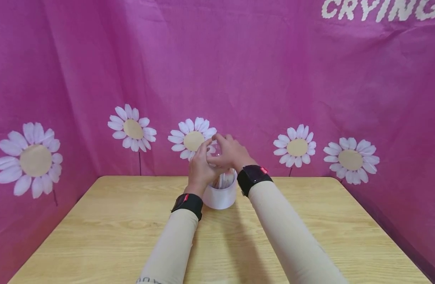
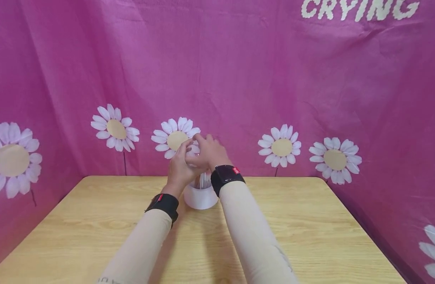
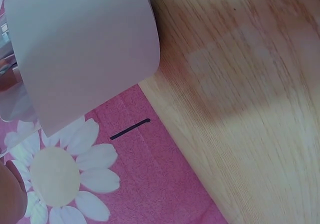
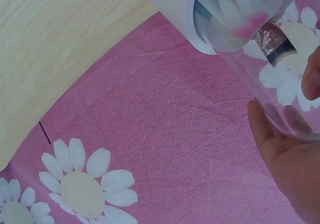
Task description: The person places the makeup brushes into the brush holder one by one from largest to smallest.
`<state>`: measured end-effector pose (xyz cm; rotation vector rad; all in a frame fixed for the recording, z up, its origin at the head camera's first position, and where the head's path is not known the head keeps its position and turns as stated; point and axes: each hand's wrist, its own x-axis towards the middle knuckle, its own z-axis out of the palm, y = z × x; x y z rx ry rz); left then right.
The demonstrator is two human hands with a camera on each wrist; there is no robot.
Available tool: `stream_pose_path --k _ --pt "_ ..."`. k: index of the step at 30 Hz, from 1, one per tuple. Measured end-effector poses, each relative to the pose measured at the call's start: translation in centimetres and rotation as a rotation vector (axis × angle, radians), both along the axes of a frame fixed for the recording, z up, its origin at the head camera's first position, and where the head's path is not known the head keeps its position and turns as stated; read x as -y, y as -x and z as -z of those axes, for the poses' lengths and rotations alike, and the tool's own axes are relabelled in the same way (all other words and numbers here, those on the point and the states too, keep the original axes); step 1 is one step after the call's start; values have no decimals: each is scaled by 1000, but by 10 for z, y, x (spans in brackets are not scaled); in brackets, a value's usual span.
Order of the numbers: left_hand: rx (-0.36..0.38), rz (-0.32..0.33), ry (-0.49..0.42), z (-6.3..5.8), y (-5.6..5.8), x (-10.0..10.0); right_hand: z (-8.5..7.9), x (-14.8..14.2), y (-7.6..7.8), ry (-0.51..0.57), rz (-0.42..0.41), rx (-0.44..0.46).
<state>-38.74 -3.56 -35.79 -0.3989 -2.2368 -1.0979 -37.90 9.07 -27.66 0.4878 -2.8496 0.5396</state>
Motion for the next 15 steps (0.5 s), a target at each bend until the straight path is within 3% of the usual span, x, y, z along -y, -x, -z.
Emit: stream_pose_path --k 10,15 --pt "6 -14 8 -4 8 -3 -4 -4 5 5 -14 -17" --pt "-16 -20 14 -3 16 -2 0 -2 16 27 -4 -30"
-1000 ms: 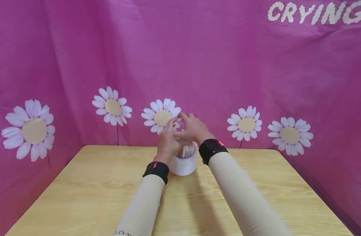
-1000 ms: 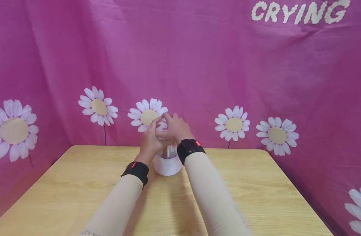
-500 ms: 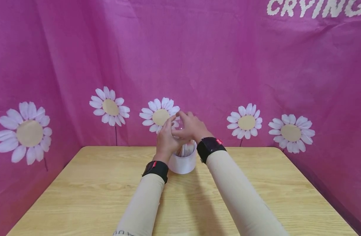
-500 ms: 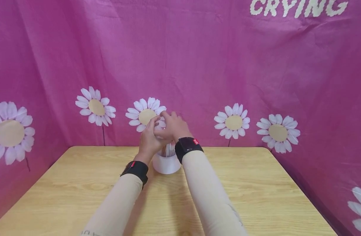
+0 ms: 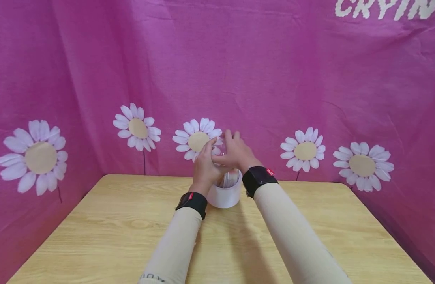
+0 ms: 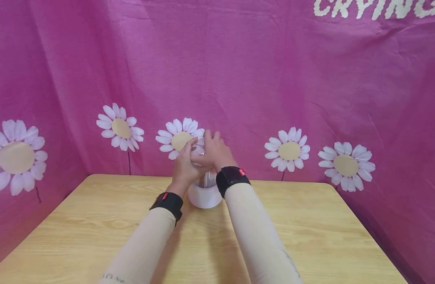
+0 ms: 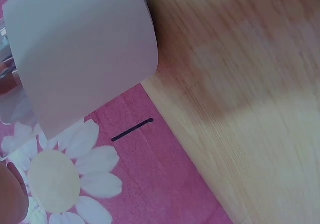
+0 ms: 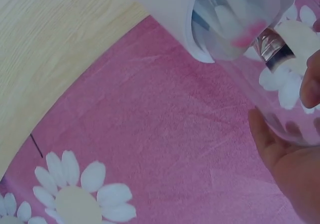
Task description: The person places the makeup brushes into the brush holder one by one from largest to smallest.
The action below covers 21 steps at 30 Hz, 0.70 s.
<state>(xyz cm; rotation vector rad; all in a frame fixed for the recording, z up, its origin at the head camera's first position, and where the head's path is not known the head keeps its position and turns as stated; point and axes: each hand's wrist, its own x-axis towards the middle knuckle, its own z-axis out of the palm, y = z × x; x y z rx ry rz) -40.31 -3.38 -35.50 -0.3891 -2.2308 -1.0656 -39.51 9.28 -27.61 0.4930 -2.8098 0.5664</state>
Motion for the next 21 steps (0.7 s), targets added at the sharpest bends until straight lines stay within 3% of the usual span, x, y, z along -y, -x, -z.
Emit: stream_pose_path --k 6,14,18,21 --pt "68 43 13 -2 3 -3 6 -5 3 2 3 -58" --pt "95 76 59 -3 6 -8 17 -20 1 138 -44 -44" --pt "89 79 81 -3 9 -6 22 -22 -6 177 -62 -57" --pt "126 79 100 -2 11 -4 33 -22 -18 162 -55 -95"
